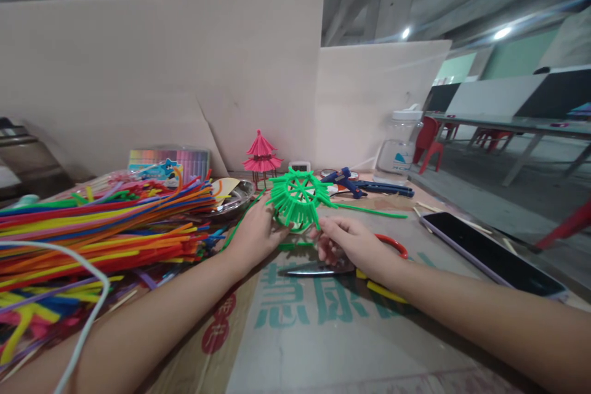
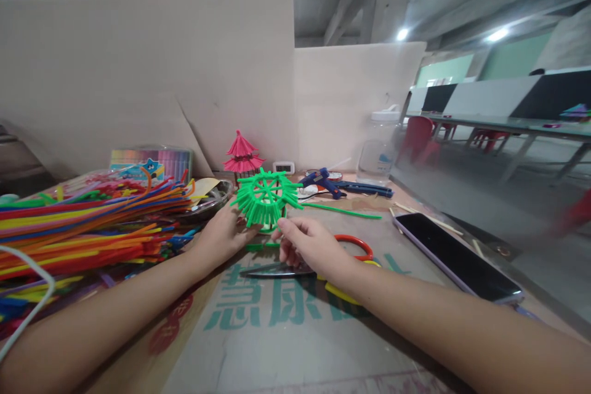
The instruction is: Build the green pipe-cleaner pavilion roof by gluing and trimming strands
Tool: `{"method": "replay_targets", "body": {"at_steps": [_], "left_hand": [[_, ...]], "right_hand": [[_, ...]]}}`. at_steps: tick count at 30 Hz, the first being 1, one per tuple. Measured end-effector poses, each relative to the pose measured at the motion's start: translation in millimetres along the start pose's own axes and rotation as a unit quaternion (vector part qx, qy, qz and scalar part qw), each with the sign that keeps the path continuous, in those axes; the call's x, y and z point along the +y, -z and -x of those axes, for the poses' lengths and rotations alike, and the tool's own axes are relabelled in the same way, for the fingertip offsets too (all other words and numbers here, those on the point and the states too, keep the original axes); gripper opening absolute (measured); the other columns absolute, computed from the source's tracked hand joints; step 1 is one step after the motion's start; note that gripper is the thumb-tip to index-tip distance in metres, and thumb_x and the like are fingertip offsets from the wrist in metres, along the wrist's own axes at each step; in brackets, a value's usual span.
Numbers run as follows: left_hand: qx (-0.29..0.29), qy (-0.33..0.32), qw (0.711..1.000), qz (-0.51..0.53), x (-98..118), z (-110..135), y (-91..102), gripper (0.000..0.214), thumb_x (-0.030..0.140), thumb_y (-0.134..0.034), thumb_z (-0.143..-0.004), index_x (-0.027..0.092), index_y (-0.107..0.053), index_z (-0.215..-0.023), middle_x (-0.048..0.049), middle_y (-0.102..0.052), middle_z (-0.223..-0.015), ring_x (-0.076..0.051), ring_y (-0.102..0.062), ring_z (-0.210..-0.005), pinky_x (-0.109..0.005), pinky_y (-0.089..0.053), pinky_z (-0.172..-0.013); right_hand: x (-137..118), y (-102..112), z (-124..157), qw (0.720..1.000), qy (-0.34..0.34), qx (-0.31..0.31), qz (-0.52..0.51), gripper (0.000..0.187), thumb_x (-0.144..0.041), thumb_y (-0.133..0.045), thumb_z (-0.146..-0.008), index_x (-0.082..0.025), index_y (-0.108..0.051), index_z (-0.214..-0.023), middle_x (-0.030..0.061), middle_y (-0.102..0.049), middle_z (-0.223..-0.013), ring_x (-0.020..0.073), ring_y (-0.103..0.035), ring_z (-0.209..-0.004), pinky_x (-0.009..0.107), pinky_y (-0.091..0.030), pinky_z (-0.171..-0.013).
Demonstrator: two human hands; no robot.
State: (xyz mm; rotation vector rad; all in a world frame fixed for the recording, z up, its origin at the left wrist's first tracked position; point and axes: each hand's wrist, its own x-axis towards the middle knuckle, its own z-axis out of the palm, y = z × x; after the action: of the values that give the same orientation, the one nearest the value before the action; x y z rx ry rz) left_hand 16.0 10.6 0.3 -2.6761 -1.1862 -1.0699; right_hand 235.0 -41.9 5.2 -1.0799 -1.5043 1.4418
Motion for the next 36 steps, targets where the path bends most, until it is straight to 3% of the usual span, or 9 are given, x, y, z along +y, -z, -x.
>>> {"method": "replay_targets", "body": {"at_steps": [9,36], "left_hand": [[-0.005,0.014,1.0,0.006,1.4,0.4,-0.1,0.043,0.03,-0.063,-0.088,0.018,-0.054,-0.129,-0.0097,-0.062,-0.122,-0.026,-0.061,-0.111,-0.048,-0.042,-0.11],[0.008,-0.019,1.0,-0.017,0.0,1.1,-1.0,0.042,0.03,-0.062,-0.088,0.019,-0.054,-0.128,-0.0112,-0.06,-0.128,-0.028,-0.055,-0.123,-0.046,-0.045,-0.108]], "right_hand": [[-3.8,0.2,0.2,0.999,-0.036,-0.007,-0.035,0.043,-0.063,-0.06,-0.082,-0.02,-0.06,-0.082,-0.0021,-0.062,-0.058,0.0082,-0.051,-0.046,0.016,-0.03,-0.037],[1.3,1.1,-3.2,0.999,-0.009,-0.019,-0.028,0.035,-0.054,-0.062,-0.084,-0.02,-0.056,-0.077,-0.0053,-0.061,-0.052,0.0067,-0.049,-0.039,0.017,-0.03,-0.036]]}}
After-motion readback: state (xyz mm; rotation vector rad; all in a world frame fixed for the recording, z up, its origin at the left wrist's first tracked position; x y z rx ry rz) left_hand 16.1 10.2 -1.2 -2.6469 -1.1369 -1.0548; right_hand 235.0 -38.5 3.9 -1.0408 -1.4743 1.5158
